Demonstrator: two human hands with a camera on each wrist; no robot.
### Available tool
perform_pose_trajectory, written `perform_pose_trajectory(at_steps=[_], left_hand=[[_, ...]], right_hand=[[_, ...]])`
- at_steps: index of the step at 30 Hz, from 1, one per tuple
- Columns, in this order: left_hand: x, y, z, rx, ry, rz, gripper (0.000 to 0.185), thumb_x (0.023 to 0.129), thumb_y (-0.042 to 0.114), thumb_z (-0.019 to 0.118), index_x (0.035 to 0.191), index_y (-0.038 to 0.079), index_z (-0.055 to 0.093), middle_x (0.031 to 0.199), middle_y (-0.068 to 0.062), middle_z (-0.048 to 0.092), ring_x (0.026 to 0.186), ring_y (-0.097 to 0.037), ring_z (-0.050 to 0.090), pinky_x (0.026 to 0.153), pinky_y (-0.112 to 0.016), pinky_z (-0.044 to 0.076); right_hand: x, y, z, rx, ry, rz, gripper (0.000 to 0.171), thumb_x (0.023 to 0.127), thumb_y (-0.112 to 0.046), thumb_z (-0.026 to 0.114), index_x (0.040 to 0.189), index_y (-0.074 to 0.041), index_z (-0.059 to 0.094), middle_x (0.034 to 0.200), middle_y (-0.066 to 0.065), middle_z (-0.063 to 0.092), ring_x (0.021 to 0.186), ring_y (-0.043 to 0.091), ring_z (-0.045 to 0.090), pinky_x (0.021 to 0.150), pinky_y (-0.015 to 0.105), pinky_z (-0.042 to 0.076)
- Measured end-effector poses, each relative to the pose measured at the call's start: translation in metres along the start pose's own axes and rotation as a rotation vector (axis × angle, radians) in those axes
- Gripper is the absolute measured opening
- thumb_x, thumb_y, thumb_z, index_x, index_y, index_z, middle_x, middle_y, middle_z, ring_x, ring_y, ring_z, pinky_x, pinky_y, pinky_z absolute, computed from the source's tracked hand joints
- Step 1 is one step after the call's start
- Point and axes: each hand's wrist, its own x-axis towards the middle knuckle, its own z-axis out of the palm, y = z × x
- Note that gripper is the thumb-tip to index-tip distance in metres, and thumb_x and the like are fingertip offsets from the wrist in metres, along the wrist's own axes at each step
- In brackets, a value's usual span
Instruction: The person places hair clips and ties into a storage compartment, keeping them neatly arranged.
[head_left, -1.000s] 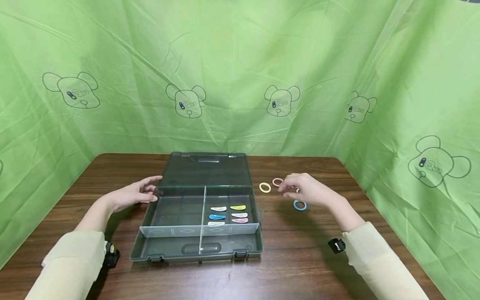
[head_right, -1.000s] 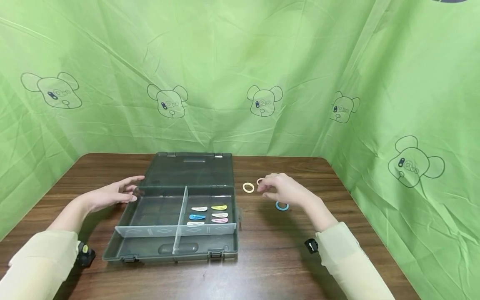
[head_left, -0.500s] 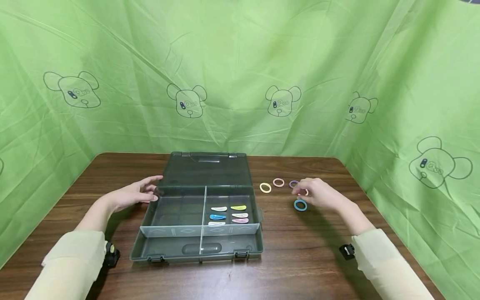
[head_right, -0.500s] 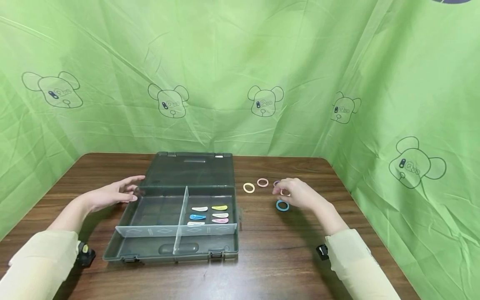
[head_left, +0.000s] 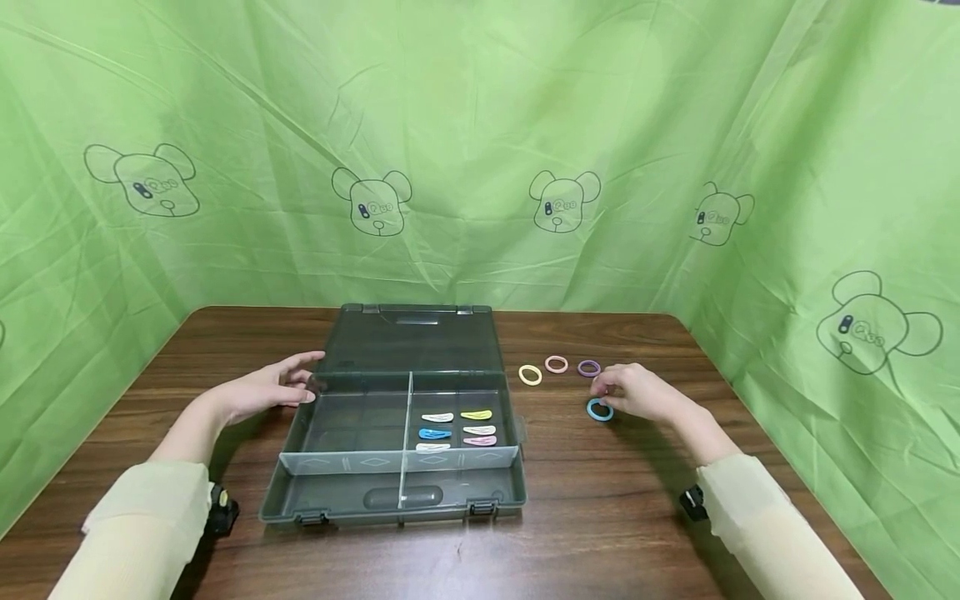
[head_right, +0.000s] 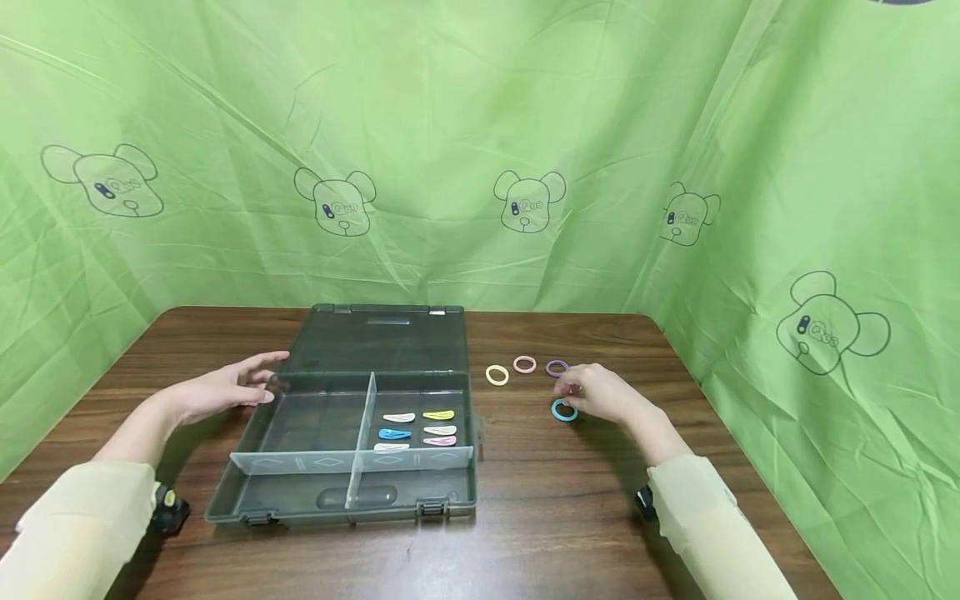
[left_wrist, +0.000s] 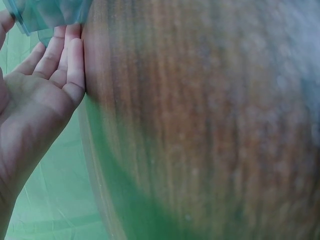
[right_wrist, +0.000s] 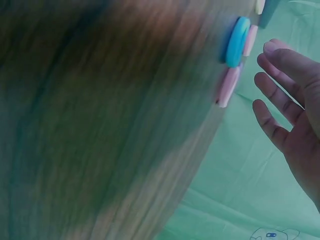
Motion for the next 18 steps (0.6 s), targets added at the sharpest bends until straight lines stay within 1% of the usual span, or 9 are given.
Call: perform_pose_trajectory(at_steps=[4,6,11,18], left_hand=[[-0.001,0.001,0.000,-0.010,-0.005,-0.002,0.081,0.093,0.015,0.059,0.152,0.008,0.004,0.141,-0.035,0.026,0.112,-0.018,0.056,0.087,-0.021,0.045],[-0.001,0.001,0.000,-0.014,-0.008,-0.002,0.081,0.093,0.015,0.059,0.152,0.008,0.004,0.142,-0.035,0.025,0.112,-0.019,0.056,0.087,-0.021,0.045],[-0.001,0.000,0.000,-0.012,-0.007,0.000,0.080,0.093,0.016,0.058,0.152,0.007,0.004,0.142,-0.035,0.026,0.112,-0.020,0.055,0.087,-0.022,0.045],[0.000,-0.001,0.000,-0.008,-0.009,0.009,0.080,0.093,0.015,0.058,0.152,0.008,0.004,0.139,-0.035,0.030,0.111,-0.021,0.057,0.087,-0.022,0.046]], right_hand=[[0.000,0.004,0.002,0.000,-0.023,0.030,0.019,0.071,0.005,0.076,0.083,-0.008,0.068,0.081,0.001,0.067,0.074,0.016,0.063,0.066,0.033,0.052],[0.000,0.006,0.002,0.008,-0.047,0.043,0.018,0.072,0.005,0.076,0.083,-0.007,0.068,0.080,0.002,0.066,0.072,0.015,0.062,0.065,0.030,0.051],[0.003,0.009,0.003,0.066,-0.115,0.065,0.016,0.073,0.005,0.074,0.085,-0.005,0.067,0.077,0.004,0.065,0.068,0.012,0.060,0.062,0.026,0.049],[0.005,0.014,0.010,0.096,-0.148,0.102,0.015,0.073,0.004,0.072,0.084,-0.004,0.067,0.076,0.005,0.064,0.068,0.014,0.060,0.063,0.026,0.049]])
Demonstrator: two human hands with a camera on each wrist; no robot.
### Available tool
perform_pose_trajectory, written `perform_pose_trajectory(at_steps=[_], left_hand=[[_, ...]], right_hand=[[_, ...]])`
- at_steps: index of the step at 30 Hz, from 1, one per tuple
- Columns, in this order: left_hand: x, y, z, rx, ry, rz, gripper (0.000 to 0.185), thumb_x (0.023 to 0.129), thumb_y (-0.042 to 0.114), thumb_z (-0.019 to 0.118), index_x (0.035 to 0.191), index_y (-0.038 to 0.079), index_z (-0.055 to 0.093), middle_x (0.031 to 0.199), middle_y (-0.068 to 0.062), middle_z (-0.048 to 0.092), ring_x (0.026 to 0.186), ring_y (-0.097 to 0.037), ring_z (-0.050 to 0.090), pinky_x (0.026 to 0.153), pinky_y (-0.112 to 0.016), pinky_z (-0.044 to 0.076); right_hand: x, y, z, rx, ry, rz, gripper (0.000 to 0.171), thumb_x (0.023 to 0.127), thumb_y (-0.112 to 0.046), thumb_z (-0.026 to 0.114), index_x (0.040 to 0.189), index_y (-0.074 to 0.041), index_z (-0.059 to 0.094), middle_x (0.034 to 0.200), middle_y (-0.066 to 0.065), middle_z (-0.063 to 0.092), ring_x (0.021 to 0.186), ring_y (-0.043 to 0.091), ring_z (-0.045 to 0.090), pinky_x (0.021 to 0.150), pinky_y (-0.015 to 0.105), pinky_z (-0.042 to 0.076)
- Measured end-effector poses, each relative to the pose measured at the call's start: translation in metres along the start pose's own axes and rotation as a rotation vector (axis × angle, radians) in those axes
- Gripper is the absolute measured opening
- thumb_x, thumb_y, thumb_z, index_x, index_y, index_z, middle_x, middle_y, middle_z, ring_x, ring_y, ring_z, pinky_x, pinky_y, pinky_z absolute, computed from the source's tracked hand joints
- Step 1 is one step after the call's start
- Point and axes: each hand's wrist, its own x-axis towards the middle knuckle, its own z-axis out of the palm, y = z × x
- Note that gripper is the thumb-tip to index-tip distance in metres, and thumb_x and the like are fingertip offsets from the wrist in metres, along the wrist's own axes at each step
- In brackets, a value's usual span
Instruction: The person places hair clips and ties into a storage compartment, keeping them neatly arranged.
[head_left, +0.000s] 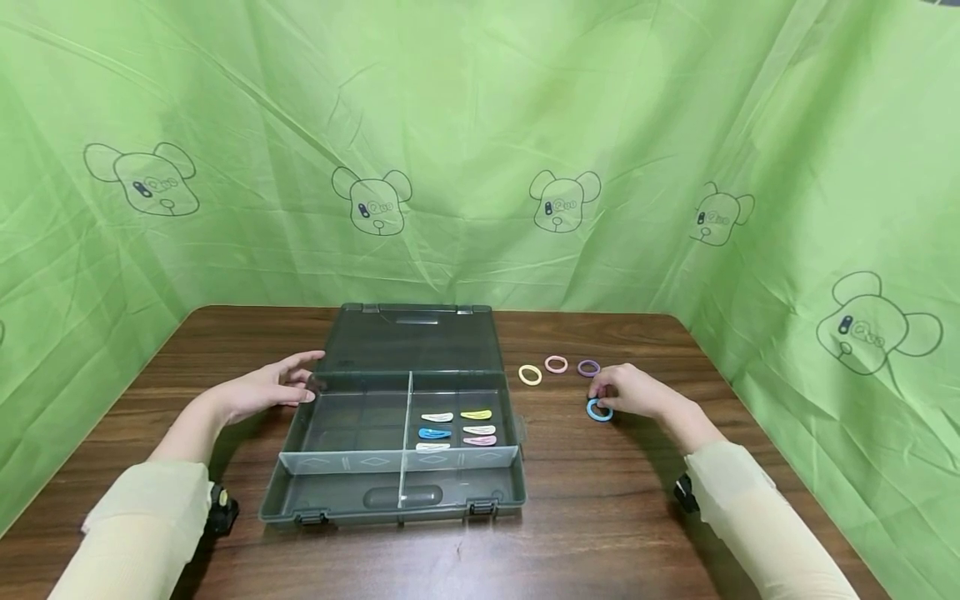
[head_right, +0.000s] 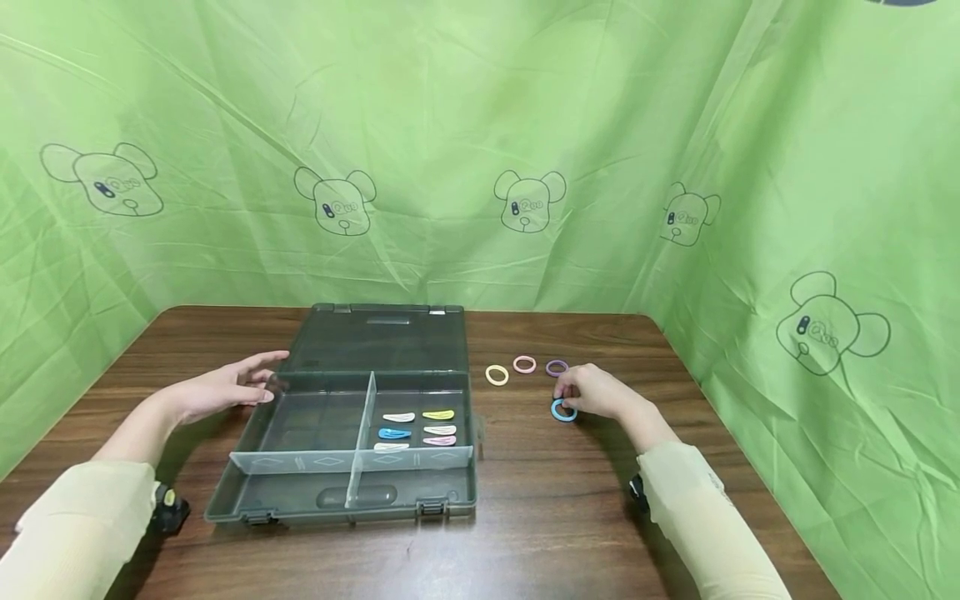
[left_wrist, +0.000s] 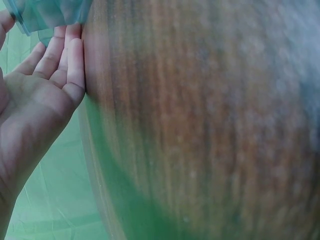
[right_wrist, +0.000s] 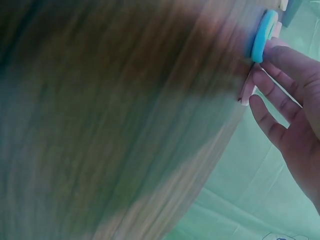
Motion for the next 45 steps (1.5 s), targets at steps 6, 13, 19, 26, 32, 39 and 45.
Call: perform_pose_trajectory(at_steps=[6,13,19,26,32,39,45], left_hand=[[0.000,0.000,0.001,-0.015,-0.007,-0.002,0.080,0.094,0.014,0.058,0.152,0.008,0.004,0.140,-0.035,0.028,0.110,-0.018,0.057,0.087,-0.022,0.046],[-0.001,-0.001,0.001,-0.016,-0.013,0.000,0.078,0.094,0.014,0.057,0.152,0.009,0.004,0.141,-0.035,0.026,0.111,-0.017,0.057,0.087,-0.023,0.046],[-0.001,-0.003,0.000,-0.021,-0.014,0.001,0.077,0.095,0.013,0.056,0.152,0.008,0.004,0.141,-0.035,0.027,0.112,-0.020,0.056,0.087,-0.023,0.046],[0.000,-0.004,0.000,-0.020,-0.011,-0.002,0.079,0.094,0.014,0.057,0.152,0.008,0.004,0.142,-0.036,0.025,0.112,-0.019,0.055,0.088,-0.022,0.045],[0.001,-0.004,-0.001,-0.024,-0.008,0.005,0.079,0.094,0.014,0.058,0.152,0.008,0.004,0.141,-0.036,0.026,0.110,-0.017,0.057,0.088,-0.022,0.046],[0.000,-0.001,0.000,-0.014,0.002,0.001,0.080,0.093,0.014,0.059,0.152,0.008,0.005,0.141,-0.035,0.027,0.111,-0.017,0.056,0.088,-0.022,0.045],[0.000,-0.001,0.001,0.005,0.016,-0.009,0.082,0.092,0.016,0.061,0.152,0.010,0.007,0.141,-0.034,0.029,0.114,-0.019,0.053,0.088,-0.023,0.045]], right_hand=[[0.003,-0.002,0.002,0.020,-0.007,0.014,0.016,0.071,0.006,0.073,0.083,-0.003,0.067,0.074,0.006,0.063,0.065,0.016,0.059,0.060,0.024,0.047],[0.006,-0.002,0.005,0.033,-0.003,0.012,0.015,0.071,0.008,0.071,0.077,-0.005,0.065,0.072,0.003,0.061,0.063,0.013,0.057,0.057,0.020,0.045],[0.007,-0.003,0.007,0.029,-0.002,0.031,0.016,0.070,0.007,0.072,0.075,-0.006,0.065,0.070,0.000,0.061,0.062,0.006,0.054,0.056,0.020,0.045],[0.008,-0.003,0.007,-0.011,-0.014,0.045,0.015,0.071,0.006,0.072,0.075,-0.007,0.066,0.069,-0.001,0.061,0.062,0.005,0.054,0.056,0.020,0.045],[0.011,-0.005,0.005,-0.010,-0.018,0.063,0.014,0.072,0.004,0.072,0.075,-0.008,0.066,0.067,-0.003,0.062,0.061,0.008,0.056,0.056,0.021,0.045],[0.015,-0.010,0.001,0.047,-0.007,-0.045,0.013,0.074,0.002,0.070,0.075,-0.009,0.065,0.065,-0.007,0.060,0.059,0.000,0.053,0.052,0.019,0.044],[0.023,-0.020,-0.003,0.033,-0.078,0.073,0.011,0.076,0.003,0.070,0.077,-0.007,0.066,0.068,-0.003,0.062,0.062,0.006,0.056,0.056,0.021,0.046]])
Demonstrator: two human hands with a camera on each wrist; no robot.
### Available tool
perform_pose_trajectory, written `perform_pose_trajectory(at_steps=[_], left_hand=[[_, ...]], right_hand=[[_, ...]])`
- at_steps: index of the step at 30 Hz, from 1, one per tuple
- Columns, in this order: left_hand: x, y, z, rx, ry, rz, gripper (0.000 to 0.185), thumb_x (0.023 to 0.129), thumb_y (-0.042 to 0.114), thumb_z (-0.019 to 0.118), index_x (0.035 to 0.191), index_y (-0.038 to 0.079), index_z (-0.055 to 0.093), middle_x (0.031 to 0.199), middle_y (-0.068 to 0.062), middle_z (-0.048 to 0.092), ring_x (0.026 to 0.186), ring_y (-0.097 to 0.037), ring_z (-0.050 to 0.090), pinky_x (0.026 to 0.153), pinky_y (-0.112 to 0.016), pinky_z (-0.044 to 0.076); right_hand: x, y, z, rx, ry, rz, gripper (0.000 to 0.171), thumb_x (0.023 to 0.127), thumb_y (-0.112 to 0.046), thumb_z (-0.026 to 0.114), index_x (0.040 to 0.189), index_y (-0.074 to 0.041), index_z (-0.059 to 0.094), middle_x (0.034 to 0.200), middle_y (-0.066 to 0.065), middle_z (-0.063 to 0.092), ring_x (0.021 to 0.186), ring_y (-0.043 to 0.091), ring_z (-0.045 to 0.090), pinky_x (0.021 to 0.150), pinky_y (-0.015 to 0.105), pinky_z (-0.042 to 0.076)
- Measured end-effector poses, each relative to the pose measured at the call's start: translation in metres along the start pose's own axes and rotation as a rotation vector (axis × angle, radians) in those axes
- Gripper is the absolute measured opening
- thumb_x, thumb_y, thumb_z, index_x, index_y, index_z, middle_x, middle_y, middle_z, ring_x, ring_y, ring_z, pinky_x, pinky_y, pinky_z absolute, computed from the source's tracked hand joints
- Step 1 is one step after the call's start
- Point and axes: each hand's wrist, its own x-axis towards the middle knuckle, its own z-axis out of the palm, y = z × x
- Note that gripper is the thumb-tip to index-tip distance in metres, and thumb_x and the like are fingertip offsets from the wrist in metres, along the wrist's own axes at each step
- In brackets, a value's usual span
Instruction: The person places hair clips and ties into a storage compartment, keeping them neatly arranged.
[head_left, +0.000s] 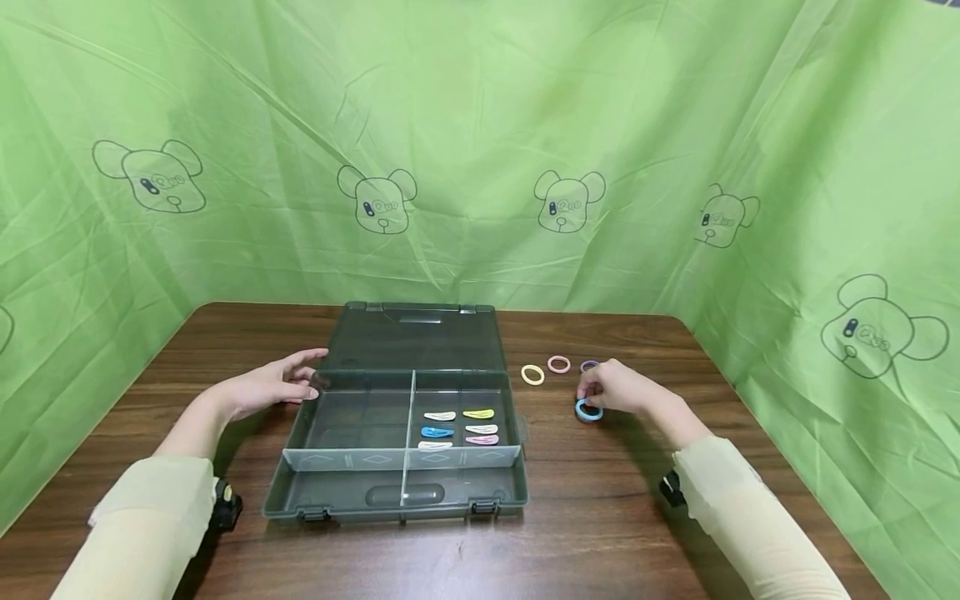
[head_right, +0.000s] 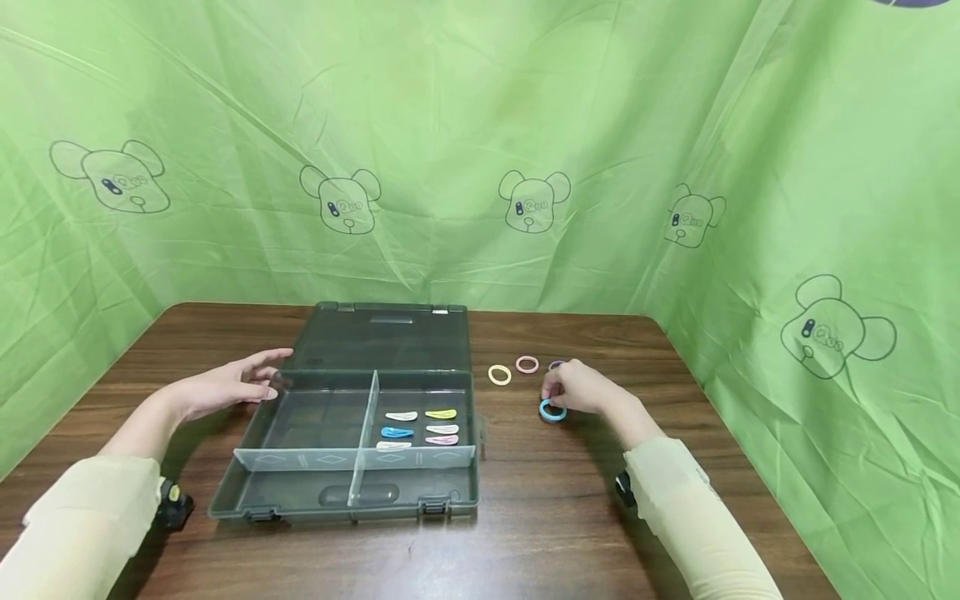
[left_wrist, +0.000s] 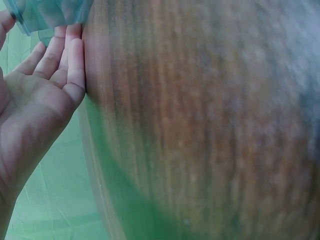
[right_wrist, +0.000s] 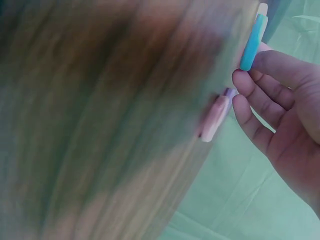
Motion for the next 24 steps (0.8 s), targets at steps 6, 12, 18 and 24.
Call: perform_pose_trajectory(at_steps=[6,12,18,24], left_hand=[[-0.001,0.002,0.000,-0.003,-0.004,0.000,0.081,0.092,0.016,0.061,0.152,0.010,0.006,0.142,-0.035,0.026,0.112,-0.017,0.055,0.087,-0.022,0.045],[-0.001,0.003,0.001,-0.015,-0.010,0.013,0.080,0.093,0.014,0.059,0.151,0.006,0.005,0.140,-0.035,0.028,0.107,-0.011,0.057,0.086,-0.022,0.046],[0.000,0.001,0.001,-0.019,-0.011,0.006,0.080,0.093,0.015,0.059,0.152,0.008,0.005,0.140,-0.035,0.027,0.106,-0.012,0.058,0.087,-0.022,0.046],[0.000,0.001,0.000,-0.013,-0.011,0.001,0.081,0.092,0.016,0.060,0.152,0.009,0.005,0.142,-0.035,0.024,0.108,-0.012,0.057,0.087,-0.021,0.045]], right_hand=[[0.005,-0.013,-0.009,-0.039,-0.012,0.020,0.012,0.077,0.001,0.070,0.078,-0.010,0.066,0.070,-0.006,0.061,0.063,0.004,0.054,0.058,0.020,0.046],[0.009,-0.031,-0.018,-0.028,0.006,-0.012,0.012,0.077,0.001,0.069,0.078,-0.011,0.067,0.068,-0.005,0.062,0.063,0.005,0.054,0.058,0.021,0.046],[0.014,-0.048,-0.025,-0.047,0.030,-0.011,0.012,0.077,-0.001,0.070,0.078,-0.012,0.066,0.068,-0.008,0.059,0.062,0.001,0.051,0.058,0.020,0.045],[0.022,-0.069,-0.034,-0.086,0.089,-0.033,0.013,0.074,0.000,0.069,0.076,-0.013,0.067,0.069,-0.010,0.058,0.063,0.005,0.052,0.058,0.020,0.044]])
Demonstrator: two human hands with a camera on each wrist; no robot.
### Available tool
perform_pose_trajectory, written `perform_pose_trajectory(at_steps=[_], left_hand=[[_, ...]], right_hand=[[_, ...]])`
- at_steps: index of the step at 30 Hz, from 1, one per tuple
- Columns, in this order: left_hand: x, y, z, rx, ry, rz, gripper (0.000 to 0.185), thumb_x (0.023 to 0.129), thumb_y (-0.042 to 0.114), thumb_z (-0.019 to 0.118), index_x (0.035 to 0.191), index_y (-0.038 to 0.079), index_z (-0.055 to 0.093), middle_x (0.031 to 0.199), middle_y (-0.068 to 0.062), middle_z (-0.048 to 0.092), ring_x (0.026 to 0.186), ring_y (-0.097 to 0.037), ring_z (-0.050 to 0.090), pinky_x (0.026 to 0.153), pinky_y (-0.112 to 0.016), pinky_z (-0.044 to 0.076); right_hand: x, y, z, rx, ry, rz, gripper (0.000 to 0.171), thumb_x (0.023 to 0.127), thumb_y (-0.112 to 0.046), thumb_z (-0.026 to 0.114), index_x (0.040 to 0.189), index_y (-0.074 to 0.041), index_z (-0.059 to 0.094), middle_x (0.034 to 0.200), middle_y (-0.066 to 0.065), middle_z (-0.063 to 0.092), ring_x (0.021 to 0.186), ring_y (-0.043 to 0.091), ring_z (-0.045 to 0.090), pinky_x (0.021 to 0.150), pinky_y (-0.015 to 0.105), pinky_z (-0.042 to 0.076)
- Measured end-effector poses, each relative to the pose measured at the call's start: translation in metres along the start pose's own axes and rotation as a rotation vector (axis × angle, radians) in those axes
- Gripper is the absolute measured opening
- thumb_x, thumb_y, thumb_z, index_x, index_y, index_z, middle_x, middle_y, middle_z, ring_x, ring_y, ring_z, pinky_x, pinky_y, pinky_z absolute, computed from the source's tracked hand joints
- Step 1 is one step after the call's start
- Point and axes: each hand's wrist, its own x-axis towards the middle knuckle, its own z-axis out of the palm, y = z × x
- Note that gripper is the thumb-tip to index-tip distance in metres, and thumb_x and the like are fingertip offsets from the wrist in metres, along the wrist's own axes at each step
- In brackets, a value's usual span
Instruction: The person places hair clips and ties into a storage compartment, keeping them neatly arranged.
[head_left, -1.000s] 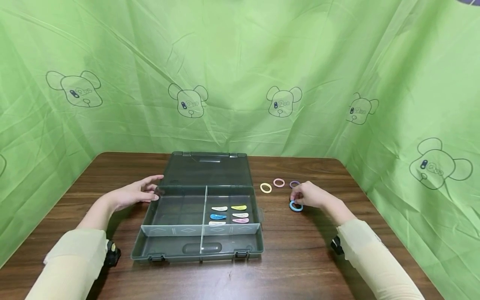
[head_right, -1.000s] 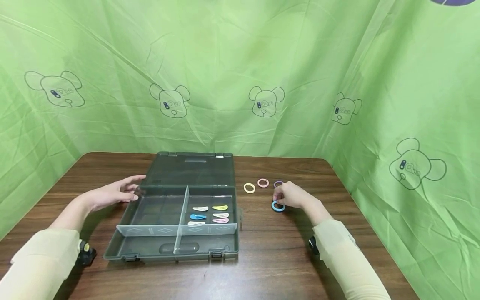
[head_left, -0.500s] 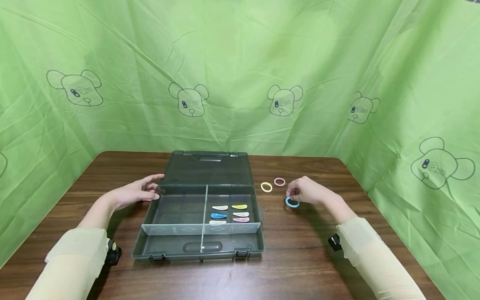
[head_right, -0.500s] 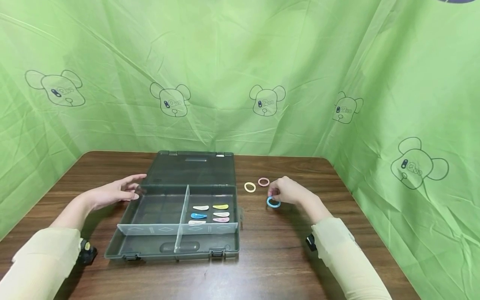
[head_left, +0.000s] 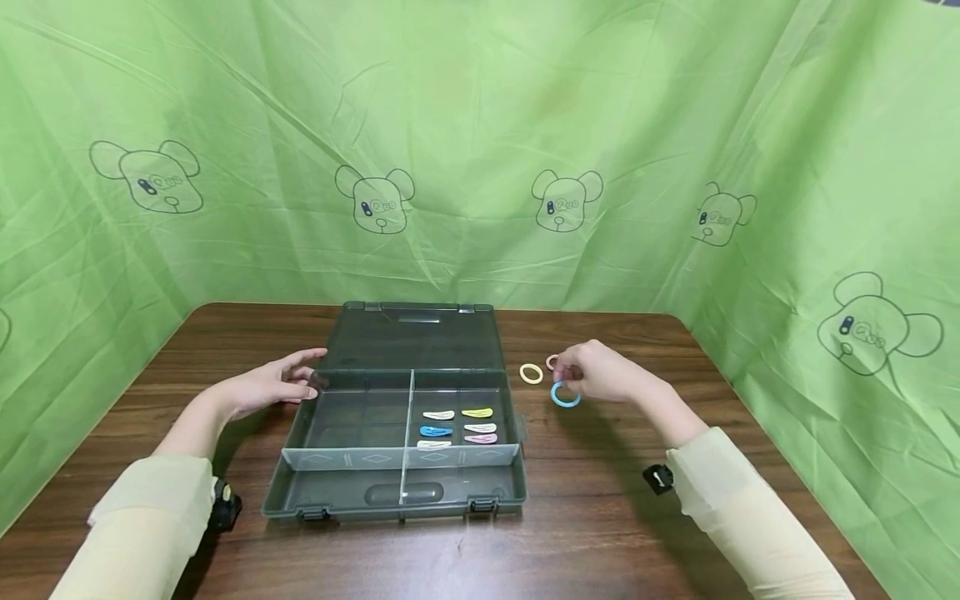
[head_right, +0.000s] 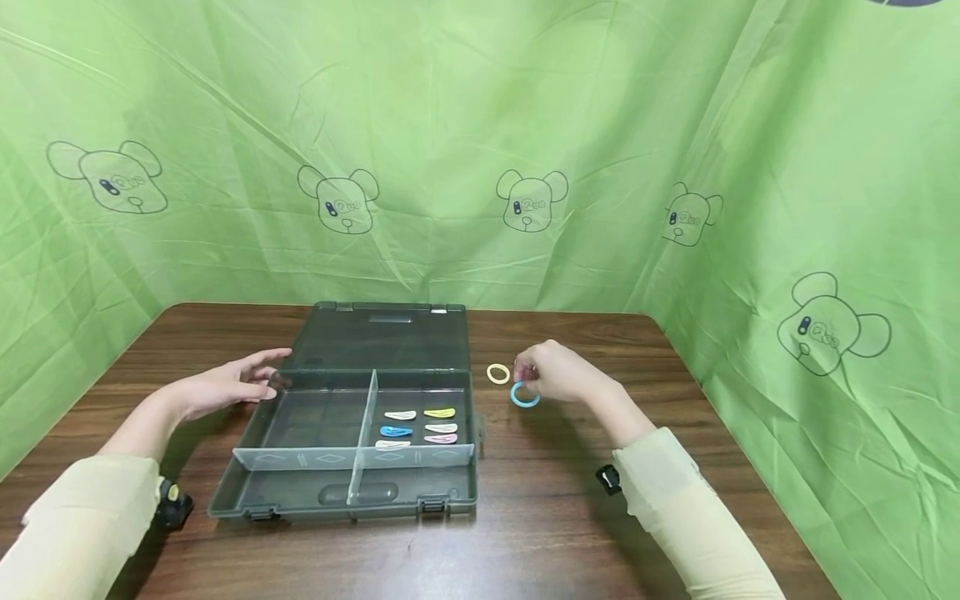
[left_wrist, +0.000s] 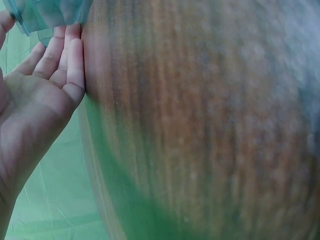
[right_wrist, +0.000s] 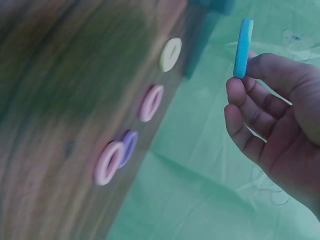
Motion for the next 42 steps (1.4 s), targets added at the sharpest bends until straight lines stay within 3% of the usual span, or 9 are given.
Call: perform_pose_trajectory(at_steps=[10,27,35,42], left_hand=[[0.001,0.001,-0.001,0.008,-0.003,0.002,0.081,0.093,0.016,0.060,0.152,0.010,0.005,0.141,-0.034,0.028,0.112,-0.019,0.057,0.088,-0.022,0.045],[0.001,-0.002,-0.001,-0.005,-0.008,0.004,0.079,0.094,0.014,0.058,0.152,0.010,0.004,0.142,-0.035,0.025,0.110,-0.016,0.057,0.088,-0.022,0.045],[0.002,-0.002,-0.002,0.013,-0.004,0.001,0.079,0.094,0.016,0.057,0.152,0.012,0.005,0.140,-0.033,0.029,0.112,-0.020,0.057,0.088,-0.022,0.045],[0.000,-0.004,-0.002,-0.008,-0.016,0.003,0.077,0.095,0.014,0.055,0.152,0.011,0.004,0.143,-0.035,0.023,0.118,-0.028,0.053,0.089,-0.021,0.044]], right_hand=[[0.021,-0.031,-0.017,0.065,-0.002,0.042,0.020,0.075,0.001,0.065,0.076,-0.018,0.065,0.066,-0.010,0.058,0.060,0.005,0.052,0.055,0.022,0.046],[0.059,-0.072,-0.039,0.070,0.035,-0.073,0.012,0.079,-0.002,0.065,0.080,-0.014,0.068,0.069,-0.008,0.059,0.061,0.007,0.052,0.057,0.023,0.046],[0.076,-0.091,-0.037,0.032,0.028,-0.114,0.013,0.078,0.001,0.064,0.080,-0.011,0.067,0.069,-0.006,0.058,0.062,0.007,0.051,0.058,0.021,0.045],[0.091,-0.107,-0.032,-0.012,0.013,-0.188,0.012,0.079,-0.001,0.062,0.083,-0.012,0.068,0.072,-0.006,0.058,0.066,0.007,0.052,0.062,0.020,0.045]])
